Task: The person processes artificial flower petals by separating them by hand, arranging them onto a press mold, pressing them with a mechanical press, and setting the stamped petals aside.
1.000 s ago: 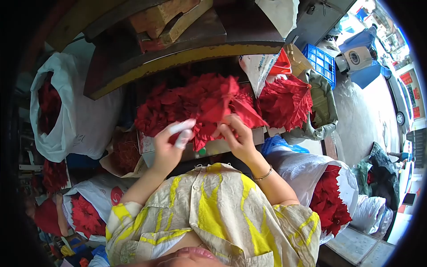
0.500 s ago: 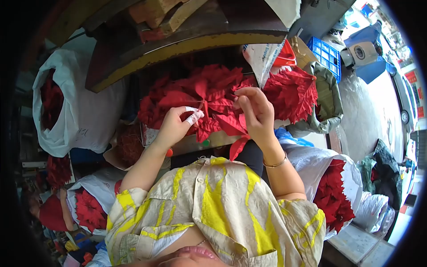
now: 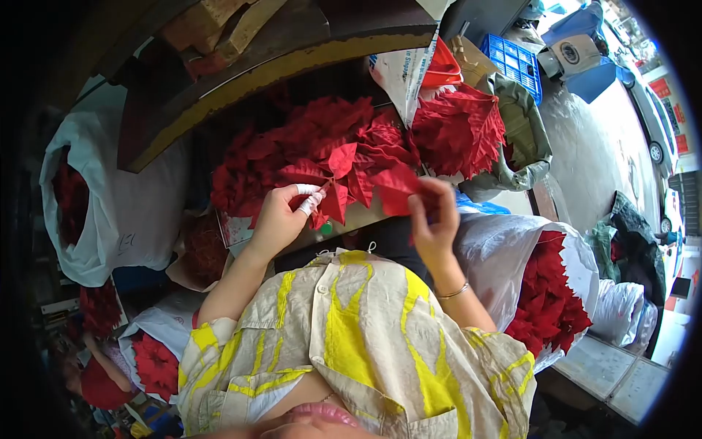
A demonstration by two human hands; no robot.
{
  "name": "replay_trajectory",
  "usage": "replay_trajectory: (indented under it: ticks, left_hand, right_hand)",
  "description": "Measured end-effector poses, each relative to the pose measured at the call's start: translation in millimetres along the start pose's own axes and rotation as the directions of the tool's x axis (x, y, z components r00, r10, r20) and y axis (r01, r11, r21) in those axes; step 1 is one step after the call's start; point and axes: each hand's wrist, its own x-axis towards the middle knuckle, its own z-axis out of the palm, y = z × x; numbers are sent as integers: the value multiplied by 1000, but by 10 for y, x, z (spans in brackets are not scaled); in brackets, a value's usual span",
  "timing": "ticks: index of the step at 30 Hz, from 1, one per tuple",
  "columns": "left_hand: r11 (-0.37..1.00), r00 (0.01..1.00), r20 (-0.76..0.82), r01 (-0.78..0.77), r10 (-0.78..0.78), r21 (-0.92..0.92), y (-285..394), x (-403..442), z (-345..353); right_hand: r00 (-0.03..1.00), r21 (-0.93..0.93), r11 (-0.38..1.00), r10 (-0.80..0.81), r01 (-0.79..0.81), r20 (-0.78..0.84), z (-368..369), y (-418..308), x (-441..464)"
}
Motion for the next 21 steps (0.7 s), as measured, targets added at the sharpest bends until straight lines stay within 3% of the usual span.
replay_trajectory:
  ticks: [2,3,5,6,8,10,11,12,14,16,18,20,21]
  left_hand:
    - [998,1000,-24,-1,2,70,131,25,-49]
    - [985,995,-46,-77,85,152,133,47,-61]
    - [961,983,-67,-149,169,231,168,56,-40]
    - [968,984,-56,-156,170,197,224,48,6]
    - [972,983,-44,-169,178,164,324,39,65]
    - [977,999,-35,24,-17,210,391,18,70]
    - [990,985,-133,-92,106,109,319,12,102]
    - [990,984,-145,-85,100,109,273,22,108]
    - [928,998,-55,-25,5,-372,194,19,132]
    - [885,999,-21,11,-24,-465,137,15,225]
    - [831,999,15,38,-36,-554,164,33,259]
    - [820,998,54,64,-40,-569,235,58,227]
    - [823,994,99,89,-40,-561,242,71,221]
  right_hand:
    - [985,40,984,-171,171,6,-74,-375,316]
    - [984,41,983,-178,177,7,-64,-578,446]
    - [922,-245,912,-254,329,293,67,-868,635]
    - [894,-224,903,-276,367,353,226,-835,667]
    - [867,-219,923,-189,317,461,535,-713,545]
    - [824,-127,986,-16,106,566,604,-703,431]
    - [818,-122,986,-25,115,574,606,-624,439]
    - [840,-15,997,-53,73,540,578,-518,438]
    - [862,90,996,-62,19,503,579,-399,408]
    - [795,-55,917,-312,396,521,598,-348,442]
    - [789,-117,871,-366,477,494,652,-270,423]
    - [843,202,974,-194,104,501,652,-84,395]
    - [857,87,985,-170,146,486,615,-140,394]
